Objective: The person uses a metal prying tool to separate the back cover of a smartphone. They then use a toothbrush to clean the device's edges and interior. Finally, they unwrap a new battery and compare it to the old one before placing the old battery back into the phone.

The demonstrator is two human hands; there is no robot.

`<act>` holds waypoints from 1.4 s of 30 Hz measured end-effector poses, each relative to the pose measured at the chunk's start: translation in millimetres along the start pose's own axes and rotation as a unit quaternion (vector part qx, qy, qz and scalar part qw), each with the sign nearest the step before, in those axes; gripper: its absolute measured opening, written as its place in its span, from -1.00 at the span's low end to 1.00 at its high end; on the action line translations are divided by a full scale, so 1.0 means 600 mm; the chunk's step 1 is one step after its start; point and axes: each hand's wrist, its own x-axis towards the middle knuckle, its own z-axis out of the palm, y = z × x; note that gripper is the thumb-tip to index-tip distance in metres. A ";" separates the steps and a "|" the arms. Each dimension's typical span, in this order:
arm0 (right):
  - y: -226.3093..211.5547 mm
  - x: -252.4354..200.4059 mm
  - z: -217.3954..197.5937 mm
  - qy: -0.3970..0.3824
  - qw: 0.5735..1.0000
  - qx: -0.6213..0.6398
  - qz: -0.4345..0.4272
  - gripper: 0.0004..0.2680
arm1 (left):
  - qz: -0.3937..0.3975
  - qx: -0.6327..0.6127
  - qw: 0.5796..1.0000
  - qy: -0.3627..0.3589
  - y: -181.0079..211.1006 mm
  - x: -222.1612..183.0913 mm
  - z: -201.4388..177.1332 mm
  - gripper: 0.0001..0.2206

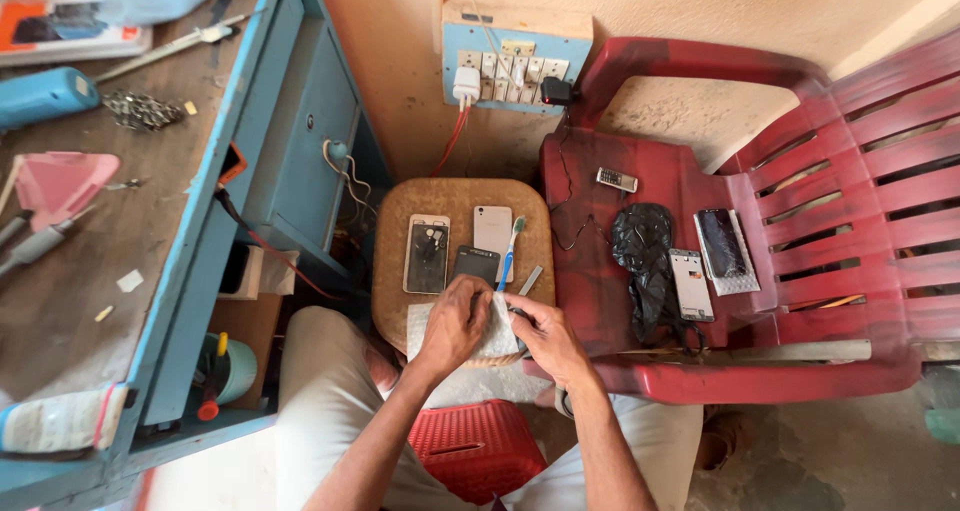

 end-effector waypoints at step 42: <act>0.027 -0.010 -0.105 0.223 0.923 0.302 -0.088 -0.71 | -0.292 -0.260 0.879 0.273 -0.259 -0.006 -0.071 -0.75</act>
